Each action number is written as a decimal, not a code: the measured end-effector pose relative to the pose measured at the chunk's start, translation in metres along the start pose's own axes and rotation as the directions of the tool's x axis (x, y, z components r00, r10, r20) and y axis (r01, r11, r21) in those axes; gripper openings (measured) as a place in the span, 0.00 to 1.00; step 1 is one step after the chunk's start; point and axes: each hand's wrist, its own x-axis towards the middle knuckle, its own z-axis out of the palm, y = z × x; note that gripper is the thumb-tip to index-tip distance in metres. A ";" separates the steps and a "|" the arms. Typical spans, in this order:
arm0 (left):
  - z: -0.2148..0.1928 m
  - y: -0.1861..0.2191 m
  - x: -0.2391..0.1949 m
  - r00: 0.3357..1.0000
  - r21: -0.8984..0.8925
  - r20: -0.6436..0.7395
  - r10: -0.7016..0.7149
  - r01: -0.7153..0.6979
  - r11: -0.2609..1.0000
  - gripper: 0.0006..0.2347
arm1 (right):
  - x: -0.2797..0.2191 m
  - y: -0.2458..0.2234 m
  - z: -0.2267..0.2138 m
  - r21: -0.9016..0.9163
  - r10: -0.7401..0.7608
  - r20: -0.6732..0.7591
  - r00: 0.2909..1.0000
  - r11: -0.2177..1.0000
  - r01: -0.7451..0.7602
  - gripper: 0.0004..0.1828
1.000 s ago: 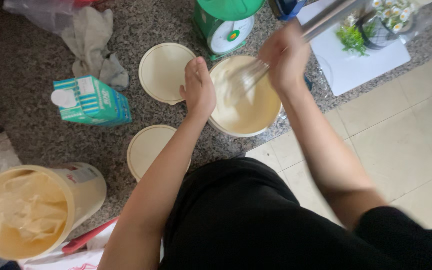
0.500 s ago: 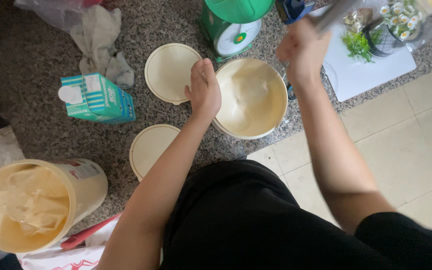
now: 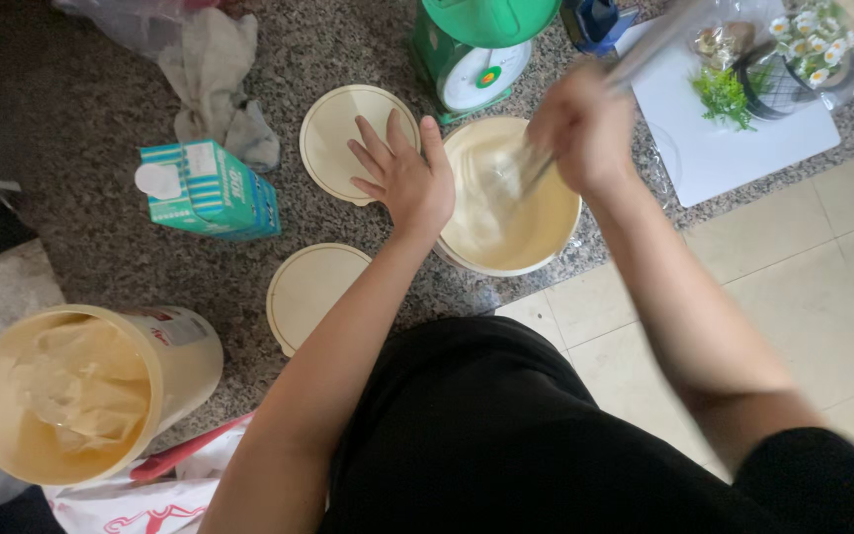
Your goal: The person whisks a pale batter in a small bowl using a metal whisk. The person holds the bowl steady with the left hand and whisks continuously with the right hand. The batter becomes smoother and more uniform in texture by the end of the clip.
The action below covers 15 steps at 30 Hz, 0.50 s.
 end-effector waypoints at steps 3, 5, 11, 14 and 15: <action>-0.005 0.004 -0.003 1.000 -0.006 0.007 -0.018 0.018 1.000 0.33 | 0.002 0.004 -0.002 -0.260 0.018 0.067 0.998 0.966 0.000 0.11; -0.004 0.007 -0.003 0.999 -0.002 0.002 -0.034 0.034 0.999 0.34 | 0.013 0.004 -0.009 0.009 0.020 -0.124 0.992 1.000 -0.019 0.12; -0.002 0.003 -0.002 1.000 0.016 -0.014 -0.020 0.020 1.000 0.34 | 0.012 0.021 -0.013 0.158 0.208 -0.021 0.978 0.967 -0.202 0.15; 0.001 0.002 -0.001 1.000 0.034 -0.017 -0.017 0.017 0.999 0.34 | 0.015 0.020 -0.014 -0.023 0.117 -0.106 0.987 0.992 -0.120 0.14; 0.002 0.001 0.000 1.000 0.038 -0.020 -0.019 0.019 0.999 0.34 | 0.016 0.019 -0.013 -0.066 0.021 -0.168 0.986 0.997 -0.033 0.13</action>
